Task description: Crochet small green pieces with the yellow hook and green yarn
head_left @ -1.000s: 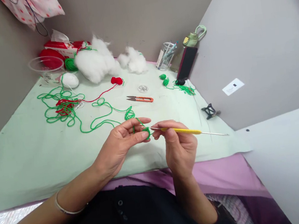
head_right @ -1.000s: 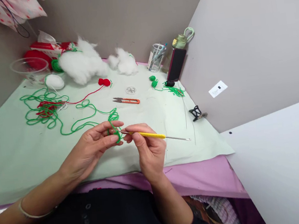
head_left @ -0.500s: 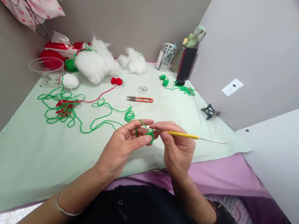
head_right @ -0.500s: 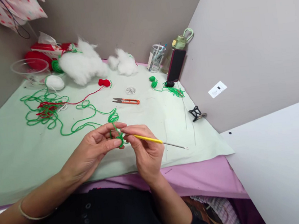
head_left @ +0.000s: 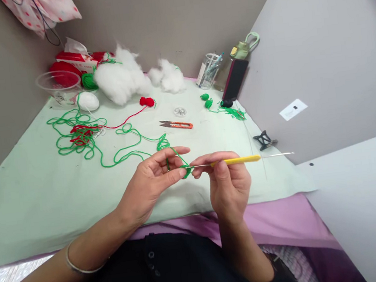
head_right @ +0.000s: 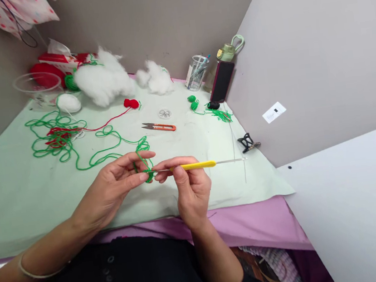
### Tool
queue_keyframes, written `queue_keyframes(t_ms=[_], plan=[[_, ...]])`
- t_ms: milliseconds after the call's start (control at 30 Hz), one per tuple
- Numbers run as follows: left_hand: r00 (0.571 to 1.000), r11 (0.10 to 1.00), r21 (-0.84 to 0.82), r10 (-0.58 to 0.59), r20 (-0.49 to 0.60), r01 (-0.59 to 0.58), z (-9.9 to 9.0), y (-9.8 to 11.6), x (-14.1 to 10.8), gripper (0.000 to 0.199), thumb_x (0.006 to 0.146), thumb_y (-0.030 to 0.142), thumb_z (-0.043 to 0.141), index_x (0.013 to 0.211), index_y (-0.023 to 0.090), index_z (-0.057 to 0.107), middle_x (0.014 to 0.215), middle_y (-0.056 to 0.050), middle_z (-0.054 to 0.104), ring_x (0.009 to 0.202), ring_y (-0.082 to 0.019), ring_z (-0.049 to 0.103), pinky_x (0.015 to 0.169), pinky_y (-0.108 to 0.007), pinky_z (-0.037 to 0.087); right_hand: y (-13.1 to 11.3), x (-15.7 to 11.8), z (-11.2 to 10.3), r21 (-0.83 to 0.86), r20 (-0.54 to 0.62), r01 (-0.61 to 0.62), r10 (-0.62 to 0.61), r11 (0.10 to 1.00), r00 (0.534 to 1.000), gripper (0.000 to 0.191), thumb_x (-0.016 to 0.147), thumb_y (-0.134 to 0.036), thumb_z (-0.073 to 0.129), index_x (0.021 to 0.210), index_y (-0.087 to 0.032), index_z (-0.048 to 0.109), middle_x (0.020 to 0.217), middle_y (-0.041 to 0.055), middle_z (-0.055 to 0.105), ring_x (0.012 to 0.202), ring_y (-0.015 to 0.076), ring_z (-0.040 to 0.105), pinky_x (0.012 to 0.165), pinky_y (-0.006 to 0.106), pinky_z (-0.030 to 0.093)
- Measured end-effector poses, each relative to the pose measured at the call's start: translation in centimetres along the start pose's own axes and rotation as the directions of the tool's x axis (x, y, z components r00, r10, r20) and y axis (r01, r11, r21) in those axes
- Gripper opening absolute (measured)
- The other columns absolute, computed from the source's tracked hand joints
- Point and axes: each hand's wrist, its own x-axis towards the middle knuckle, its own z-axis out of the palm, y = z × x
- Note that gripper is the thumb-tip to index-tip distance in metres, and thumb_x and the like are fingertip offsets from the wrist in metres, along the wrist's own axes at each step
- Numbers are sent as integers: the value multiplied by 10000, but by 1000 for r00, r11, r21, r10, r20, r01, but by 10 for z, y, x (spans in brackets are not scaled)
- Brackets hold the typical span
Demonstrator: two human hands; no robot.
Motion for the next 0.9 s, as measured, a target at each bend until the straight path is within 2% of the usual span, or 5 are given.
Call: queue_keyframes(t_ms=[133, 267, 433, 633, 900], plan=[[999, 996, 83, 46, -9, -45, -2, -1, -1, 322, 854, 224, 848, 1168, 287, 813, 882, 25, 632, 875, -110, 618, 883, -243, 516, -4, -3, -1, -261, 83, 219, -204, 940, 975, 216, 1060, -176, 531, 1127, -243, 725, 1000, 33, 792, 802, 144, 752, 728, 316, 635], [997, 993, 100, 65, -37, -61, 1, -1, -3, 362, 836, 193, 854, 1188, 256, 798, 860, 27, 633, 862, -112, 621, 862, -243, 528, 2, -7, -2, -446, 248, 472, -401, 761, 882, 279, 1028, -127, 560, 1234, -243, 708, 1043, 67, 791, 949, 190, 763, 778, 343, 654], [989, 977, -154, -151, 1, 149, 6, 3, -2, 477, 787, 242, 897, 1246, 201, 774, 766, 36, 611, 619, -61, 518, 620, -196, 476, 12, -12, -1, -661, 311, 567, -508, 492, 803, 411, 941, -79, 688, 1256, -338, 742, 1136, 56, 770, 1007, 205, 751, 812, 346, 649], [975, 931, -290, -222, 27, 220, 6, 8, 1, 308, 801, 179, 872, 1104, 158, 823, 655, 79, 485, 457, 11, 284, 455, -145, 322, 5, -3, 4, -273, -15, 229, -243, 934, 970, 241, 1037, -172, 561, 1103, -282, 765, 906, 17, 738, 711, 146, 668, 632, 326, 577], [993, 984, -148, -110, -36, 103, 12, 1, -2, 398, 757, 221, 917, 1143, 202, 819, 813, 35, 631, 495, -13, 432, 475, -181, 407, 8, -6, 7, -413, 72, 286, -282, 865, 957, 260, 1010, -145, 604, 1141, -295, 771, 999, 39, 783, 894, 186, 747, 753, 353, 642]])
